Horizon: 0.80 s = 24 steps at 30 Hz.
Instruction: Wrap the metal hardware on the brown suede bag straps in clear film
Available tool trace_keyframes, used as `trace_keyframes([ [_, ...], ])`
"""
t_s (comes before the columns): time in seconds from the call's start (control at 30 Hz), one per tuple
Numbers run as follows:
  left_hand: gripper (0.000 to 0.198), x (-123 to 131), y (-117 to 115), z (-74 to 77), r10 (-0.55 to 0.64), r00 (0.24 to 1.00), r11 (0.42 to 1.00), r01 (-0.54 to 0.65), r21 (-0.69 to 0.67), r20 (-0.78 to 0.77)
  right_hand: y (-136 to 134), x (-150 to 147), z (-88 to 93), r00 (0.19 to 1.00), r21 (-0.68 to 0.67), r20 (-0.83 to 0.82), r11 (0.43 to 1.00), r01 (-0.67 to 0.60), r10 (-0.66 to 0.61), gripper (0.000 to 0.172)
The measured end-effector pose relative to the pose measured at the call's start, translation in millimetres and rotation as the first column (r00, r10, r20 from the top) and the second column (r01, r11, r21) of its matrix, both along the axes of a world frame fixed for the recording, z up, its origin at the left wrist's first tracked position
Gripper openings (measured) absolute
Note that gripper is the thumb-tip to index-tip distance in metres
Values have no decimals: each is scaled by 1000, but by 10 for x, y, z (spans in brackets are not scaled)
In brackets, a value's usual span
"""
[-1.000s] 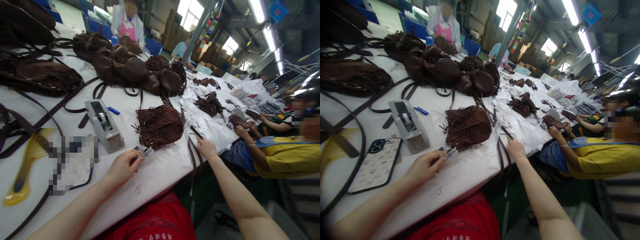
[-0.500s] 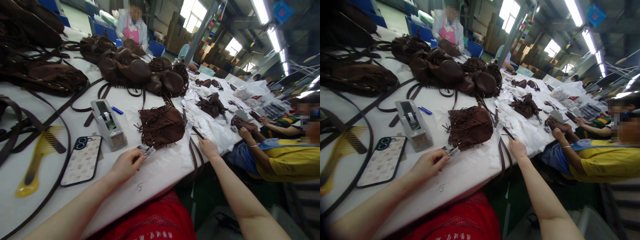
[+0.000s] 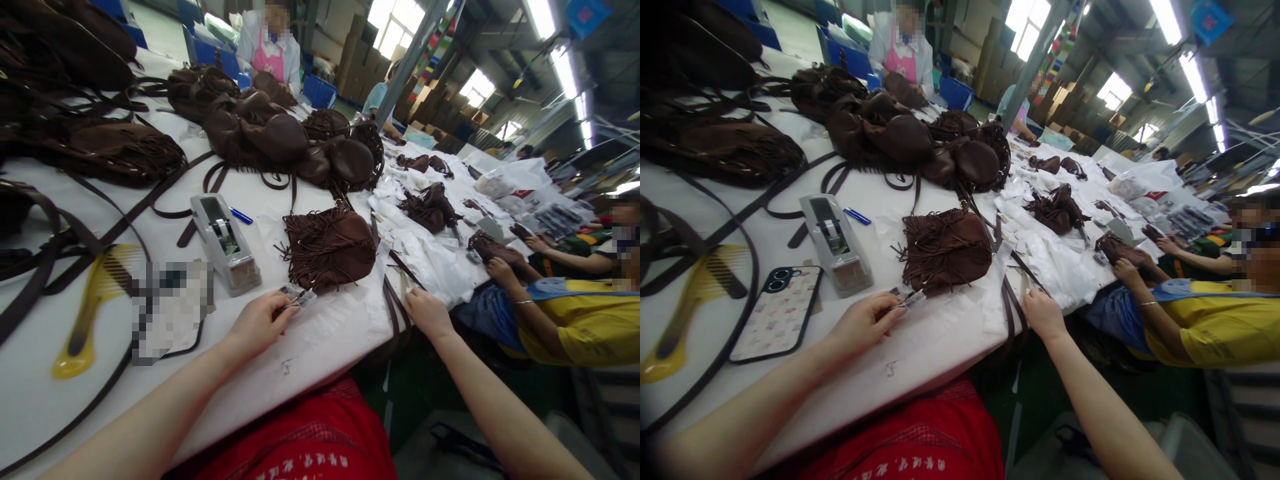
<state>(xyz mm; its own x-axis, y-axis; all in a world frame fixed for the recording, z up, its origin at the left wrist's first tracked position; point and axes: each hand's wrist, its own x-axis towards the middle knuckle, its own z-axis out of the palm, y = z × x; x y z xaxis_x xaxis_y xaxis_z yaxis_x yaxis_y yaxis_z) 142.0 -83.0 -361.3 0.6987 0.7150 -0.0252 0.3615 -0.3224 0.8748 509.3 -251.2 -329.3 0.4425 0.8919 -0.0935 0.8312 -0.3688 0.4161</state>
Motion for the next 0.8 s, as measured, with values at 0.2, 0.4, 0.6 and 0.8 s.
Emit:
trace_keyframes([
  [0.2,31,15,-7,-12,7,1000,999,-8,40,18,-391,-29,-74,991,192,-119,978,87,-65,29],
  [0.4,31,6,-7,-7,11,1000,994,-14,107,28,-17,254,-159,883,247,-387,892,379,-267,34],
  [0.6,27,-13,11,15,26,998,987,-35,156,60,181,345,-145,840,193,-476,901,389,-261,15],
  [0.8,29,4,-26,73,72,997,997,-72,4,39,186,9,195,867,471,-475,789,394,-149,23],
])
